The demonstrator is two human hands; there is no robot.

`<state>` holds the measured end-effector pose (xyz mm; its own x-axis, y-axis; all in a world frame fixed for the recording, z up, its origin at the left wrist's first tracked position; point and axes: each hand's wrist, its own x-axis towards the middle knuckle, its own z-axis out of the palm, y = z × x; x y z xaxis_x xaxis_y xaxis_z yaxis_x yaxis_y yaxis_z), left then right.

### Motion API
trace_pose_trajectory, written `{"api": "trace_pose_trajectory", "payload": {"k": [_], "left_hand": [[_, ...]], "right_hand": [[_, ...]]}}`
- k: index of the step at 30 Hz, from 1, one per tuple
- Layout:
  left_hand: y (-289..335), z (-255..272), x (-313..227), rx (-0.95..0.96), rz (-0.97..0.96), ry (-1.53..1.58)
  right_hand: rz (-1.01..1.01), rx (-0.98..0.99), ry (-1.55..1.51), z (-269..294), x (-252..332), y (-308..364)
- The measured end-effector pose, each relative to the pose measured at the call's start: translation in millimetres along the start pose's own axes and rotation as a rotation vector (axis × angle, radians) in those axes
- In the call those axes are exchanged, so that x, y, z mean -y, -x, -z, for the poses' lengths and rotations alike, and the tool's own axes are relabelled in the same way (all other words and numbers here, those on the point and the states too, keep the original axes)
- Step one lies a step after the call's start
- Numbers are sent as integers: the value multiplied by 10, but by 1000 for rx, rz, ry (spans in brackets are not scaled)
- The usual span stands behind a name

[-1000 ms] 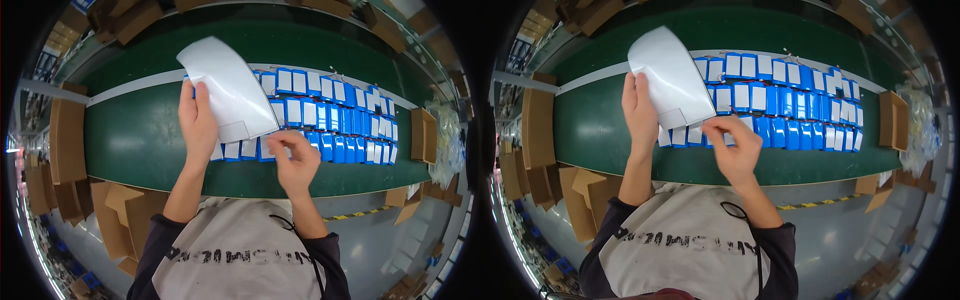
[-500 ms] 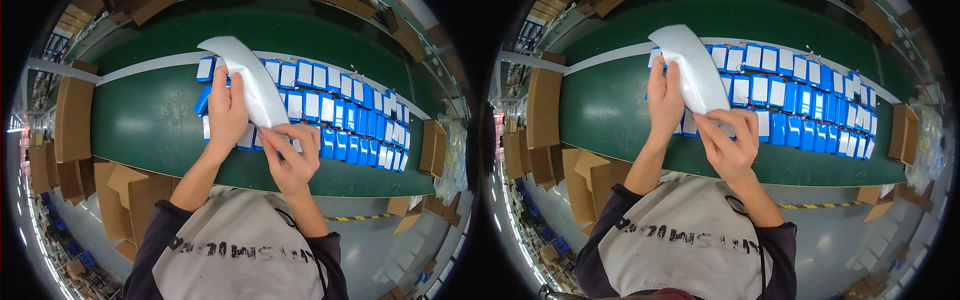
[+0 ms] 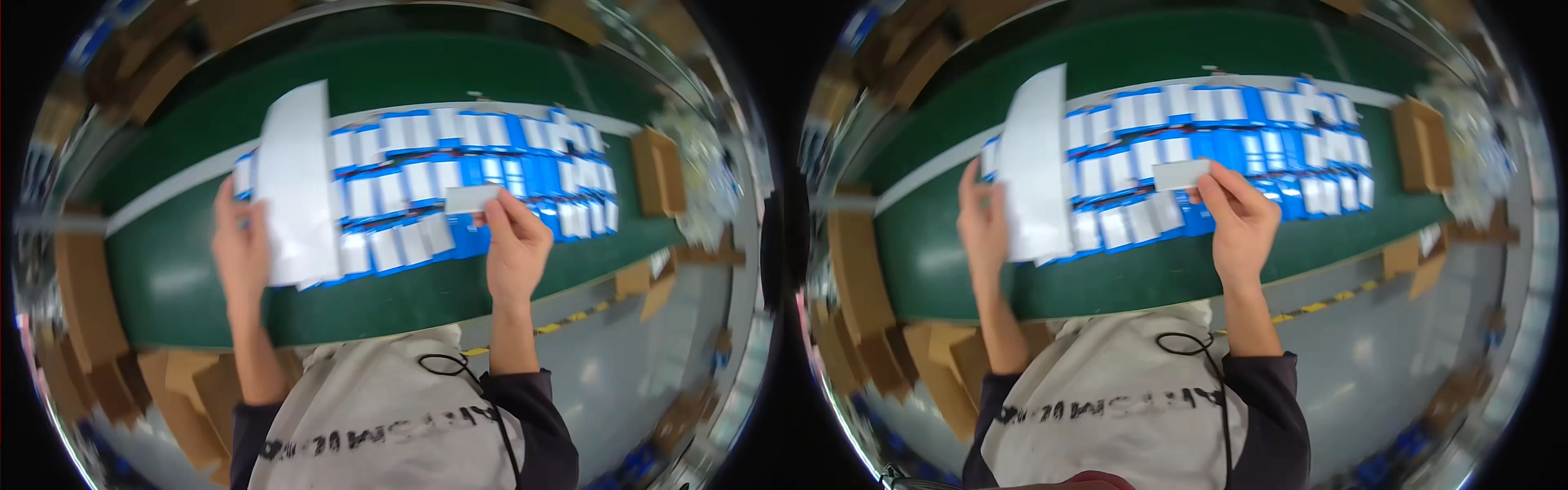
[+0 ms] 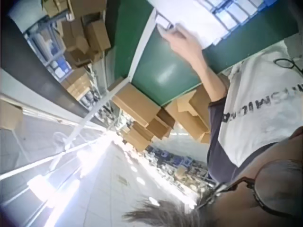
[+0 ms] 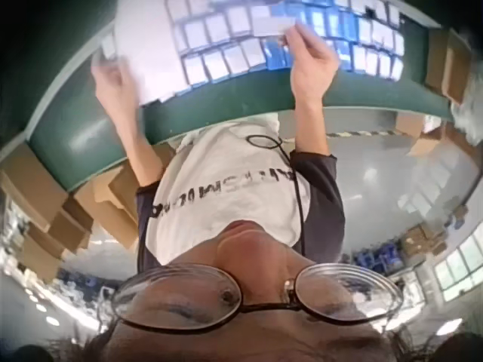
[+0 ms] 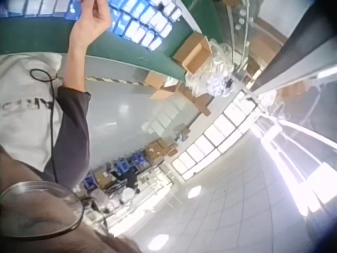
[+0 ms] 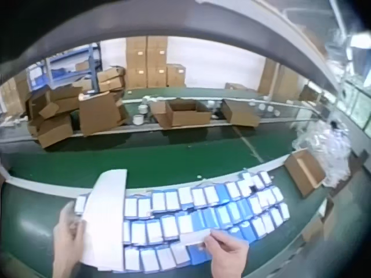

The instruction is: The person applies white adhesive labels to a series of blue rectangular battery cells arranged in rows on a green workbench. They peel individual labels from a backing sheet and press them onto the top surface of each cell, working systematically across the array.

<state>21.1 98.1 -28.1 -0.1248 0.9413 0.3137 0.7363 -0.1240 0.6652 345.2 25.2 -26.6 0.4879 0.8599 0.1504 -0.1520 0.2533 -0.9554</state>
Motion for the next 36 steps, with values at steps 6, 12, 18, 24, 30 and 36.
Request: {"api": "trace_pose_trajectory", "payload": {"k": [6, 12, 18, 24, 30, 36], "left_hand": [[-69, 86, -431, -214, -250, -135], [-125, -231, -1299, 247, -556, 83], [-94, -970, -1934, 515, -910, 171], [-171, -1490, -2160, 632, -853, 185], [-149, -1685, -2149, 667, -817, 192], [-108, -1880, -2179, 705, -839, 188]], "right_hand": [[-69, 22, 125, 683, 302, -251], [63, 37, 420, 1395, 356, -568], [379, 181, 831, 1606, 496, -1225], [365, 345, 935, 1472, 625, -1402], [305, 438, 1054, 1450, 636, -1452], [223, 481, 1081, 1468, 475, -1552]]}}
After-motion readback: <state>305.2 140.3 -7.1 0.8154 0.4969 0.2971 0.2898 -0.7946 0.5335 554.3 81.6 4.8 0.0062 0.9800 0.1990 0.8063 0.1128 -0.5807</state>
